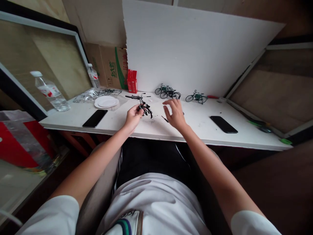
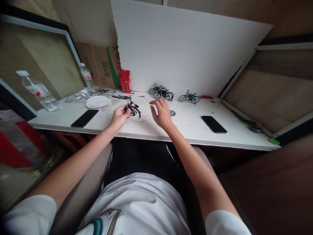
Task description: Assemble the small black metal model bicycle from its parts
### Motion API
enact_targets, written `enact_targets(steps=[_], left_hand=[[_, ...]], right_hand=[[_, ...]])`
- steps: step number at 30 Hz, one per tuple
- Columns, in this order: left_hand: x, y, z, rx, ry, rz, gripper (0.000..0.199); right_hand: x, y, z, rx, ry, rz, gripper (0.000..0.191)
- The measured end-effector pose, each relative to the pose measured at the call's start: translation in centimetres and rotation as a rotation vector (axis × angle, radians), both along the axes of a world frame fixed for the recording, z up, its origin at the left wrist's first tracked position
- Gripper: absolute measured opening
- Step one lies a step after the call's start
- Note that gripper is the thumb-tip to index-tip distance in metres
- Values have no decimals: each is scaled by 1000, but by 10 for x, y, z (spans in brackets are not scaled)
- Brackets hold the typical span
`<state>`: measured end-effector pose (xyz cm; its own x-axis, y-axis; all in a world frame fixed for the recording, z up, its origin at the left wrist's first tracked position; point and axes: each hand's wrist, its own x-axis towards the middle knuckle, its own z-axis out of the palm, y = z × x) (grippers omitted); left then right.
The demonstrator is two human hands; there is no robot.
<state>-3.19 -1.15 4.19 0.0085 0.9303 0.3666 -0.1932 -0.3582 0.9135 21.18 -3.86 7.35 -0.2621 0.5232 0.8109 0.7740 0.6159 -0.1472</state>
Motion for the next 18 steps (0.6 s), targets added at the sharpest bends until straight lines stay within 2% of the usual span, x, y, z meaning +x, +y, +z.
enact_targets(steps=[3, 7, 9, 12, 18], left_hand=[[-8, 11, -4, 27, 22, 45, 44], [-15, 23, -10, 65, 92, 79, 43], [-18, 27, -13, 125, 164, 117, 40], [-22, 29, -14, 215, 309, 175, 35], [-27, 22, -12, 356, 579, 241, 35]], right_hand=[[35, 16, 1, -173, -13, -117, 31], [71, 24, -4, -642, -135, -246, 35], [78, 24, -7, -794, -174, -289, 40], [78, 20, -6, -886, -222, -301, 39], [73, 18, -2, -909, -216, -257, 23]])
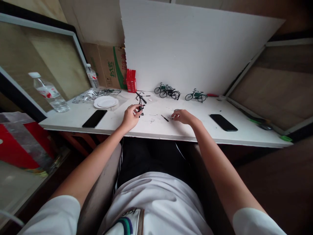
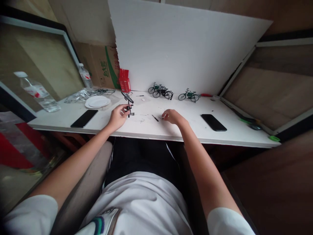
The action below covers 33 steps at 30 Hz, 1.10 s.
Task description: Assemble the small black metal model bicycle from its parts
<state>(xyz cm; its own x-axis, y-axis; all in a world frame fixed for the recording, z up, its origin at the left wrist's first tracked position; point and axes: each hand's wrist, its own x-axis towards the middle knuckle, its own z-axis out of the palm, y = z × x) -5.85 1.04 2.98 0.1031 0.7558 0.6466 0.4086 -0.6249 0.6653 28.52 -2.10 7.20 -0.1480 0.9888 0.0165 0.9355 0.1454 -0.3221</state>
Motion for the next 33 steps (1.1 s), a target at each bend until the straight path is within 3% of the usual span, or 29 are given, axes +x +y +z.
enact_targets(steps=[7, 14, 20, 23, 28, 33], left_hand=[[-6, -1, 4, 35, 181, -15, 37], [-19, 2, 11, 20, 335, 3, 36], [-38, 17, 6, 39, 523, 60, 37], [-44, 23, 1, 59, 592, 79, 38], [-49, 26, -4, 86, 680, 63, 40], [-49, 26, -6, 72, 703, 66, 40]], right_hand=[[-1, 1, -3, 7, 45, 0, 18], [-2, 6, -11, 98, -196, 25, 17], [3, 8, -11, 70, -208, 52, 14], [18, 7, -5, 34, -202, 5, 13], [59, 11, -2, -47, -132, -204, 17], [79, 13, -10, -17, 46, -146, 13]])
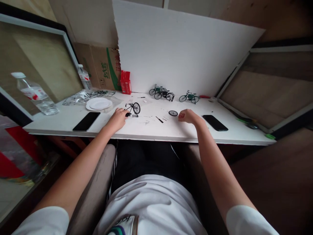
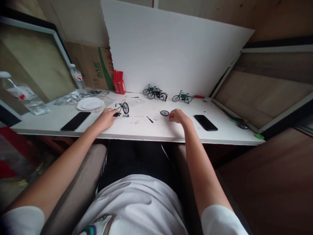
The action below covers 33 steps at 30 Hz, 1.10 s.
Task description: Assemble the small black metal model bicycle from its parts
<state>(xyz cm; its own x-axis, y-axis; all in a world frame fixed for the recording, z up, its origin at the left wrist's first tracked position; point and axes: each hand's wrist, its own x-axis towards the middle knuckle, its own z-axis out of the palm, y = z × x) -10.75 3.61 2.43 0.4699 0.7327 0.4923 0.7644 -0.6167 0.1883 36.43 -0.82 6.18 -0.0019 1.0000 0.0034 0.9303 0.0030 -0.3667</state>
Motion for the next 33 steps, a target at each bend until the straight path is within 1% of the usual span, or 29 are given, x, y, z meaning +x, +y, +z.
enact_targets(steps=[3, 5, 7, 10, 13, 15, 18, 22, 28, 31, 33], left_hand=[[0, -1, 0, -18, -9, -2, 40], [0, -1, 0, -24, -7, 0, 40], [-1, 0, 0, -23, 6, 2, 40], [-3, 0, 0, -19, 28, 9, 41], [-5, -1, 0, -10, 49, 22, 42], [-7, -1, 1, -5, 67, 30, 42], [-8, -1, 1, 2, 86, 38, 42], [-8, -2, 2, 6, 99, 45, 43], [-8, -3, 3, -17, 136, 70, 42], [-8, -3, 3, -15, 143, 75, 41], [-8, -3, 3, -17, 142, 80, 40]], right_hand=[[-4, -1, -2, 79, 66, 53, 21], [-10, 0, -4, 141, 58, 64, 27], [-15, 2, -9, 211, -6, 46, 34], [-23, 9, -21, 293, -163, 30, 44], [-26, 15, -33, 284, -268, 21, 43], [-27, 17, -36, 257, -290, 17, 39], [-27, 17, -35, 242, -292, 21, 43], [-29, 10, -28, 265, -298, -49, 49], [-41, 3, -24, 308, -418, -66, 48], [-41, 3, -16, 376, -383, -118, 51], [-35, 4, -8, 374, -300, -133, 51]])
